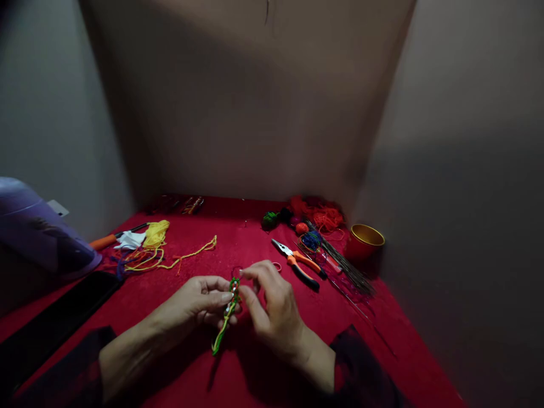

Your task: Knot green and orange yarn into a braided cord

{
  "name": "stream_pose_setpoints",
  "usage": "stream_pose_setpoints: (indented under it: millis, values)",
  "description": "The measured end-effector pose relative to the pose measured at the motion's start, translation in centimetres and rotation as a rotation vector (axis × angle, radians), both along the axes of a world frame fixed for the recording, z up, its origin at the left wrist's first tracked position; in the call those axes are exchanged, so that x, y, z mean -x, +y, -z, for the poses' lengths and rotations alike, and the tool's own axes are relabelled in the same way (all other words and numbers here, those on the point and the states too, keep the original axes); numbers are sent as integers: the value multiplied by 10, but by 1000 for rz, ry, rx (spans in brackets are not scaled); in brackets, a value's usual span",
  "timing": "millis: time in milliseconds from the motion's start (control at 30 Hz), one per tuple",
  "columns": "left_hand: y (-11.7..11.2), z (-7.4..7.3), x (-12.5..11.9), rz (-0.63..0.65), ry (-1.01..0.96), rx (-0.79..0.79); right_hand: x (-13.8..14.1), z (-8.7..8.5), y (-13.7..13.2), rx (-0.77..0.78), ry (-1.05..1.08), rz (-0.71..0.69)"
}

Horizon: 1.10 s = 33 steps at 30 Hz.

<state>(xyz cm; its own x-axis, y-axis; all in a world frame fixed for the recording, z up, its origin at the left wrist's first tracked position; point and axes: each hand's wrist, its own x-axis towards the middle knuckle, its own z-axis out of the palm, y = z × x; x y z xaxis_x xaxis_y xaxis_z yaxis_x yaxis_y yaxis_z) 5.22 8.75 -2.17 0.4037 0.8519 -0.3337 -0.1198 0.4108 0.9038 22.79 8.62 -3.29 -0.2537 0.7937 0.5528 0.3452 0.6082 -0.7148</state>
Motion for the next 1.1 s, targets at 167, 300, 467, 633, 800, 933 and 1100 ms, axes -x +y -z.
stream_pose_setpoints:
  millis: [167, 300, 467, 633, 800, 933, 1100]
  values:
    - [2, -3, 5, -101, -16, -41, 0, 1, -4, -210, -255, -169]
    - [1, -4, 5, -136, -8, -45, 1, 8, -2, -238, -335, -138]
    - [1, -1, 3, -144, -1, -56, 2, 7, -3, -255, -317, -100]
    - [1, 1, 1, -163, -40, -39, 4, 5, -3, -232, -410, -106]
    - [1, 1, 2, -155, -75, -43, 5, 5, -3, -321, -422, -98]
    - [2, 3, 3, -168, -105, -48, 4, 6, -4, -338, -383, -87]
    - [2, 6, 2, -137, -147, -73, 5, 6, -3, -276, -393, -32]
